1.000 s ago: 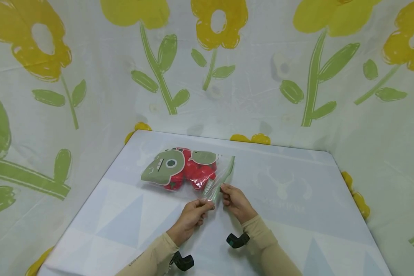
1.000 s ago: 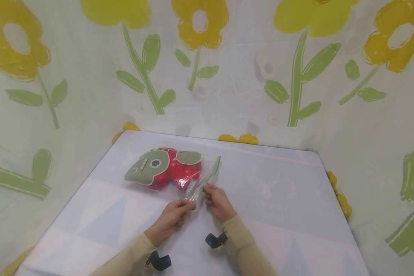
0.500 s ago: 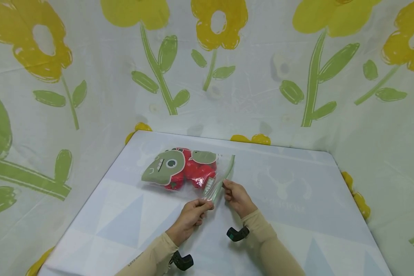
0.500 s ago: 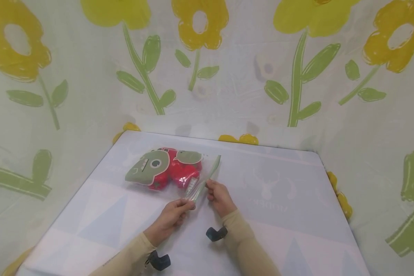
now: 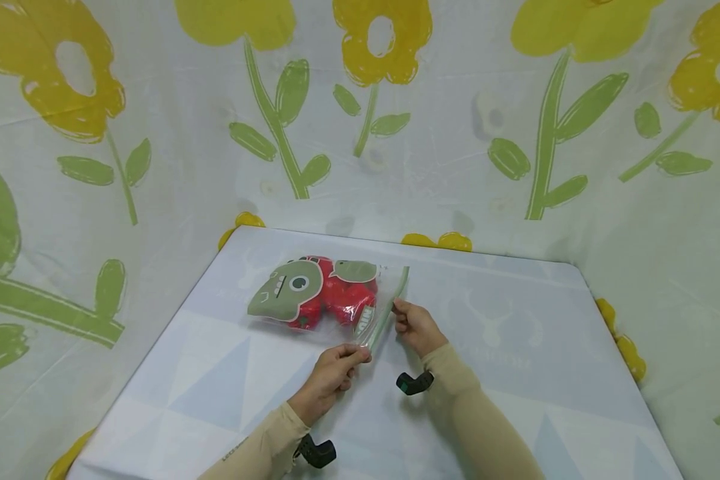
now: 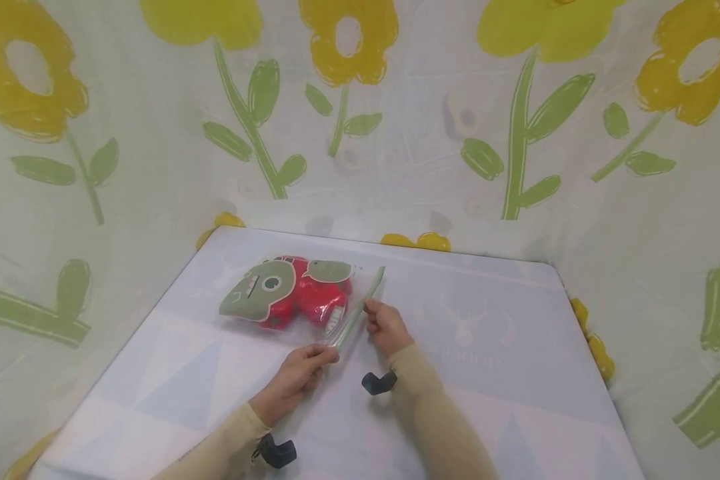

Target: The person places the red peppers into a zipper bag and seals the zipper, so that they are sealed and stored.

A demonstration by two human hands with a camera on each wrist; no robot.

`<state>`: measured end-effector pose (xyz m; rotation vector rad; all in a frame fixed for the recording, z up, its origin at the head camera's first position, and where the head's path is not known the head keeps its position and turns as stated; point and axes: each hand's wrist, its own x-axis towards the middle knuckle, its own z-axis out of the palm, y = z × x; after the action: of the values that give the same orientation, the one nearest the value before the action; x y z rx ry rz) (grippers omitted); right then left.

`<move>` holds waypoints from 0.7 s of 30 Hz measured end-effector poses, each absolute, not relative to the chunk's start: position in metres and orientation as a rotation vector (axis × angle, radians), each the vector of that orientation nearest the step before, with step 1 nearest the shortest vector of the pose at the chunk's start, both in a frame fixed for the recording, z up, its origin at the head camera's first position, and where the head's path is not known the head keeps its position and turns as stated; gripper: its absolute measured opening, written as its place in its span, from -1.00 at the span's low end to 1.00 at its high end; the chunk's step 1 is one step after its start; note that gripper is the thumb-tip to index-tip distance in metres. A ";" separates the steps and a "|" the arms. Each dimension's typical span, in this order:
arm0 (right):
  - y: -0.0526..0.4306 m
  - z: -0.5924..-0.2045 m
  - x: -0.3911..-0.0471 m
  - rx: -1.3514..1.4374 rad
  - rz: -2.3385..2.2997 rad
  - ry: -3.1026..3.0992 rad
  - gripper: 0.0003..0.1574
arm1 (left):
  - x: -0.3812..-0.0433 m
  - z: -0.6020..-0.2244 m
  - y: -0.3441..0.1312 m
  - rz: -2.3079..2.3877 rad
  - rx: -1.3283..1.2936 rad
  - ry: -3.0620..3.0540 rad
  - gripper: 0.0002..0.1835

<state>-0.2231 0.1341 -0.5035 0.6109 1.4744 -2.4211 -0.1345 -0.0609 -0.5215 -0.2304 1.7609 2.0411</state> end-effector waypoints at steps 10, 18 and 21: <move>0.136 -0.497 -0.237 0.673 -2.412 1.440 -0.84 | -0.135 -0.520 -0.063 2.042 -0.245 1.761 -0.66; 0.142 -0.497 -0.247 0.723 -2.386 1.458 -0.86 | -0.135 -0.519 -0.064 2.048 -0.244 1.754 -0.66; 0.143 -0.496 -0.252 0.742 -2.382 1.445 -0.87 | -0.134 -0.518 -0.064 2.046 -0.243 1.760 -0.65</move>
<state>-0.2515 0.1435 -0.4963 0.7417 1.4452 -2.3823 -0.1339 -0.0644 -0.5183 -0.2435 1.7597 2.0462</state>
